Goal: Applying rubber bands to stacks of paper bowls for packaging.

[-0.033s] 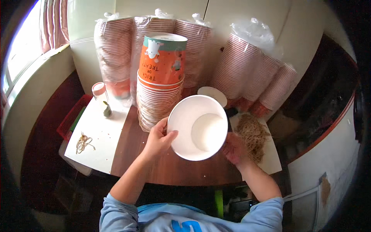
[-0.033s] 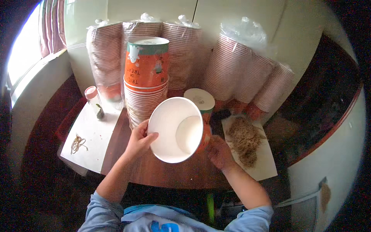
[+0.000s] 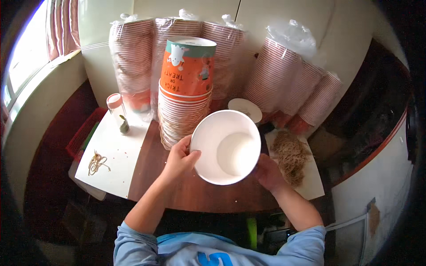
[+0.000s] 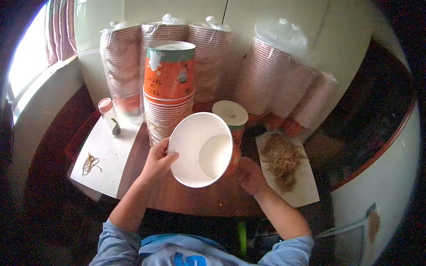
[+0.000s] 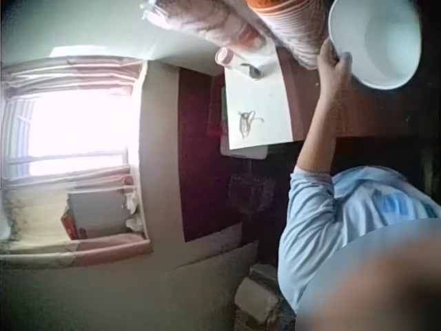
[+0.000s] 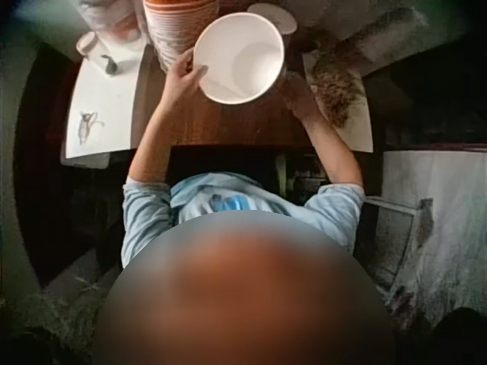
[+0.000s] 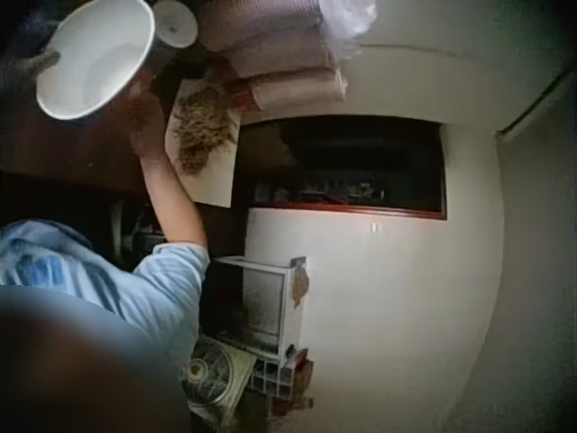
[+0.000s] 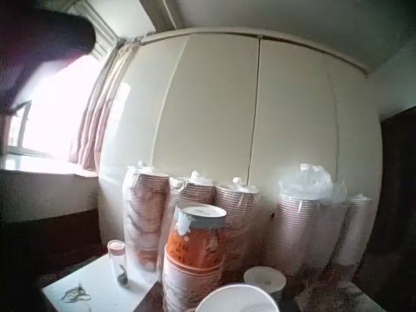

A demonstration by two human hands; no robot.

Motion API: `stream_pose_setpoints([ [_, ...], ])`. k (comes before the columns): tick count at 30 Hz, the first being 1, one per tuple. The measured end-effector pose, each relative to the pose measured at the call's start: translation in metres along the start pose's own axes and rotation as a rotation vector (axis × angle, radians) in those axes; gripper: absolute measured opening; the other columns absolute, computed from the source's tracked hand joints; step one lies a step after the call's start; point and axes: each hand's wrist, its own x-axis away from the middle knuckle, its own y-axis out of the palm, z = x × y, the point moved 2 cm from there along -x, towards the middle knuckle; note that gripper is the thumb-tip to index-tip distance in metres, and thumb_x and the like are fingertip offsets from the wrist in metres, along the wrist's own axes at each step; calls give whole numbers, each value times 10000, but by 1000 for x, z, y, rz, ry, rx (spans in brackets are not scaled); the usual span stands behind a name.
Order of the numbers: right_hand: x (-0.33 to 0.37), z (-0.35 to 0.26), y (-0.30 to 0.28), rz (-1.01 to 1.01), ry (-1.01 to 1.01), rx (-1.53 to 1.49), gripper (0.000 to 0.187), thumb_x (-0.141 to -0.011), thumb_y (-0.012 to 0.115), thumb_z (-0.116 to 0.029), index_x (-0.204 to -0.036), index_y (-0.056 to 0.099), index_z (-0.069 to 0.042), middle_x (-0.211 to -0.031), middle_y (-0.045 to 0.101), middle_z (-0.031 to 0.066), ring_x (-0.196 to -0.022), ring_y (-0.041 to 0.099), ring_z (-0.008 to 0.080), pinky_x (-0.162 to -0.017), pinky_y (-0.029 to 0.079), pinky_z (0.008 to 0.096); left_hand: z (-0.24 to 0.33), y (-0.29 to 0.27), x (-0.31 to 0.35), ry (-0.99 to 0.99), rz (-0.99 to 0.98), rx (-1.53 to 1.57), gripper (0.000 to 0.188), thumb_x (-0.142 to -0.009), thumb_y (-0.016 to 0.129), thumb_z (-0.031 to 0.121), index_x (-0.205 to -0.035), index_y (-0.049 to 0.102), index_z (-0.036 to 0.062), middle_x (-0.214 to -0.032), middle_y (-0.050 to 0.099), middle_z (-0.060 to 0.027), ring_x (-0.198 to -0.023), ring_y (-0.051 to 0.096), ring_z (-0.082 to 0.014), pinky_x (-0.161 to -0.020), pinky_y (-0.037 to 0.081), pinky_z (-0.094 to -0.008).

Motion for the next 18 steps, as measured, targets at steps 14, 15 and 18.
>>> stream_pose_setpoints([
  [14, -18, -28, 122, -121, -138, 1321, 278, -835, 582, -90, -1081, 596, 38, -964, 668, 125, -860, 613, 104, -742, 493, 274, 31, -24, 23, -163, -161, -390, 348, -761, 519, 30, -1090, 591, -57, -852, 645, -68, -775, 594, -105, -711, 482, -249],
  [15, -18, -31, 124, -114, -131, 1318, 278, -835, 582, -90, -1081, 596, 38, -964, 668, 125, -860, 613, 104, -742, 493, 274, 33, -24, 24, -171, -169, -389, 348, -761, 519, 30, -1090, 591, -57, -852, 645, -68, -775, 594, -105, -711, 482, -249],
  [18, -16, -43, 150, -109, -28, 1329, 203, -839, 551, -66, -990, 634, 43, -829, 682, 96, -743, 619, 99, -656, 499, 274, 38, -30, 27, -295, -260, 5, 418, -751, 580, 7, -1163, 550, -52, -1036, 632, -78, -958, 597, -131, -863, 462, -270],
])
